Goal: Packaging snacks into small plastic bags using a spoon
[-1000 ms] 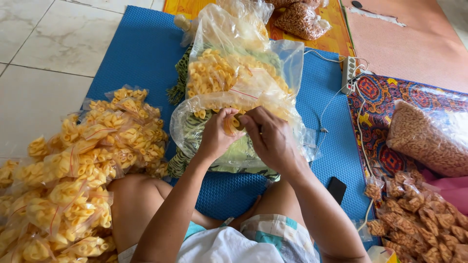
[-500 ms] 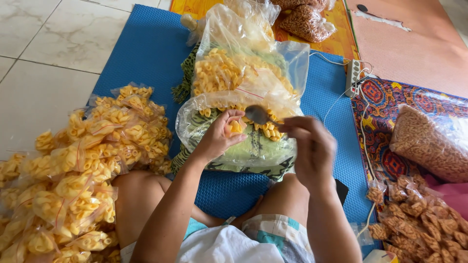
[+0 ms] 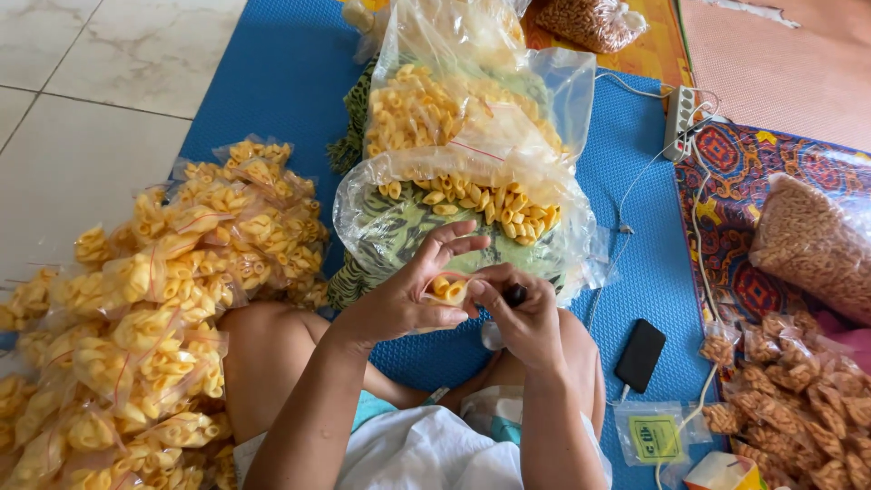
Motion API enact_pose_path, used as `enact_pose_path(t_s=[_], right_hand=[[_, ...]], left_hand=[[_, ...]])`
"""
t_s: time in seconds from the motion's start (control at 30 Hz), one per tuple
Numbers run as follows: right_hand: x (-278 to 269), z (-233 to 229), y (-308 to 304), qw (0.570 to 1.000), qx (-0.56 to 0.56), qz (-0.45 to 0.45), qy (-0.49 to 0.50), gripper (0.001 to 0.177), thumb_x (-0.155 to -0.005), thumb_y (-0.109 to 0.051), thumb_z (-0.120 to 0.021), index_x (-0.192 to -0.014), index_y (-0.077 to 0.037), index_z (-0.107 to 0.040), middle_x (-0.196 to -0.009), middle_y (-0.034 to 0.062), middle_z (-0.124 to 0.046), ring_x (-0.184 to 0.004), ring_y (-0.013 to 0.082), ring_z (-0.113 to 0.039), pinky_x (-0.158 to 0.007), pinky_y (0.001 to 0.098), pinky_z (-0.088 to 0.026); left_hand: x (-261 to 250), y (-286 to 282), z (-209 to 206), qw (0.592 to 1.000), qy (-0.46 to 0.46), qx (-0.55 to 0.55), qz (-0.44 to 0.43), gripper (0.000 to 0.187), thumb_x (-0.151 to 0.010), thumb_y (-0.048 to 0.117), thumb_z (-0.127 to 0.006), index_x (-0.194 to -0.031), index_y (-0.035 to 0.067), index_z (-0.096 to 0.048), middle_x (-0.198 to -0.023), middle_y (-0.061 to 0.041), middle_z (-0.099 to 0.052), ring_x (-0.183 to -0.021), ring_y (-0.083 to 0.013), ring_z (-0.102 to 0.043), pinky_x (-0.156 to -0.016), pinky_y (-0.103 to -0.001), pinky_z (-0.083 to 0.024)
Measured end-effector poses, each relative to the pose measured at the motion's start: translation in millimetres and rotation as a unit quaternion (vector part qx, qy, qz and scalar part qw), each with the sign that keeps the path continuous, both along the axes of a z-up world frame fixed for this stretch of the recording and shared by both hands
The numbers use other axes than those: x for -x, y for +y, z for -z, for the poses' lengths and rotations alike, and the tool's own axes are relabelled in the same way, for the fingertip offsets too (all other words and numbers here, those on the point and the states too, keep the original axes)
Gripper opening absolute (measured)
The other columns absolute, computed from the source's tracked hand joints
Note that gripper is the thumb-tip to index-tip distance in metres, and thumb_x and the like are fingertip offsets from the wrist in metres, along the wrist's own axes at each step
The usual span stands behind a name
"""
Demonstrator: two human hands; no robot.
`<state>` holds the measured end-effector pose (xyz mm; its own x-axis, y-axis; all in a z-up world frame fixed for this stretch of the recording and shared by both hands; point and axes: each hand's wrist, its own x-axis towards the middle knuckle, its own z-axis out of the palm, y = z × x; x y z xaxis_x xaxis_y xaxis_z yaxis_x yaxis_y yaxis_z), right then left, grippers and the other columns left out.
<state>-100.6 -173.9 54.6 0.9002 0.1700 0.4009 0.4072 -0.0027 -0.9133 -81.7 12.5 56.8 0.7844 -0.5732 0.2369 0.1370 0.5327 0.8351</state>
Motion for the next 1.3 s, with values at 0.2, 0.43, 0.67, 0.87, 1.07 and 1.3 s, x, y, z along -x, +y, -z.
enact_pose_path(t_s=[0.2, 0.43, 0.67, 0.87, 1.07, 1.3], right_hand=[[2.8, 5.3, -7.8, 0.993, 0.004, 0.120, -0.002, 0.009, -0.093, -0.006, -0.076, -0.088, 0.001, -0.076, -0.053, 0.0023, -0.060, -0.052, 0.0014, -0.046, -0.051, 0.0160, -0.038], [3.4, 1.4, 0.0, 0.988, 0.005, 0.149, -0.024, 0.010, -0.094, -0.004, -0.074, -0.085, 0.001, -0.075, -0.051, 0.0013, -0.053, -0.052, 0.0026, -0.040, -0.049, 0.0179, -0.032], [6.3, 15.2, -1.1, 0.968, 0.108, 0.224, -0.041, 0.013, -0.098, -0.014, -0.072, -0.089, -0.006, -0.073, -0.054, 0.0044, -0.057, -0.052, 0.0095, -0.050, -0.055, 0.0244, -0.048], [11.8, 5.3, -11.2, 0.940, 0.225, 0.254, 0.022, 0.010, -0.096, -0.025, -0.073, -0.092, -0.017, -0.076, -0.057, -0.0002, -0.062, -0.050, 0.0155, -0.056, -0.055, 0.0323, -0.051], [-2.6, 12.6, -95.4, 0.920, 0.269, 0.280, -0.058, 0.015, -0.093, -0.004, -0.077, -0.106, -0.009, -0.080, -0.057, 0.0063, -0.060, -0.048, 0.0155, -0.049, -0.055, 0.0280, -0.045], [-32.9, 45.0, -212.4, 0.798, 0.453, 0.392, 0.072, 0.018, -0.098, -0.015, -0.076, -0.113, -0.007, -0.081, -0.089, 0.0047, -0.071, -0.049, 0.0141, -0.037, -0.044, 0.0319, -0.032]], left_hand=[[-1.5, 5.4, 15.8, 0.993, 0.031, -0.036, -0.105, 0.058, -0.084, 0.009, -0.081, -0.132, -0.004, -0.051, -0.129, -0.030, -0.058, -0.105, -0.0370, -0.070, -0.093, -0.047, -0.060], [7.0, 2.6, 23.6, 0.949, -0.054, -0.119, -0.287, 0.024, -0.088, 0.015, -0.081, -0.107, 0.003, -0.075, -0.105, -0.012, -0.077, -0.111, -0.0219, -0.071, -0.109, -0.049, -0.046], [10.3, 1.1, 15.1, 0.895, -0.129, -0.162, -0.395, 0.012, -0.086, 0.019, -0.085, -0.088, 0.009, -0.079, -0.088, -0.004, -0.076, -0.108, -0.0210, -0.071, -0.118, -0.049, -0.034], [8.9, 13.2, 23.5, 0.882, -0.147, -0.154, -0.421, 0.009, -0.088, 0.016, -0.081, -0.089, 0.007, -0.078, -0.088, -0.008, -0.076, -0.111, -0.0257, -0.070, -0.115, -0.056, -0.035], [26.2, 112.9, 46.3, 0.802, -0.156, -0.224, -0.532, 0.013, -0.098, 0.008, -0.070, -0.106, -0.001, -0.068, -0.113, -0.018, -0.071, -0.121, -0.0281, -0.064, -0.112, -0.045, -0.046], [93.4, 313.2, 114.1, 0.728, -0.006, -0.463, -0.505, 0.027, -0.124, -0.002, -0.051, -0.147, -0.015, -0.056, -0.117, -0.025, -0.062, -0.099, -0.0274, -0.060, -0.082, -0.032, -0.050]])
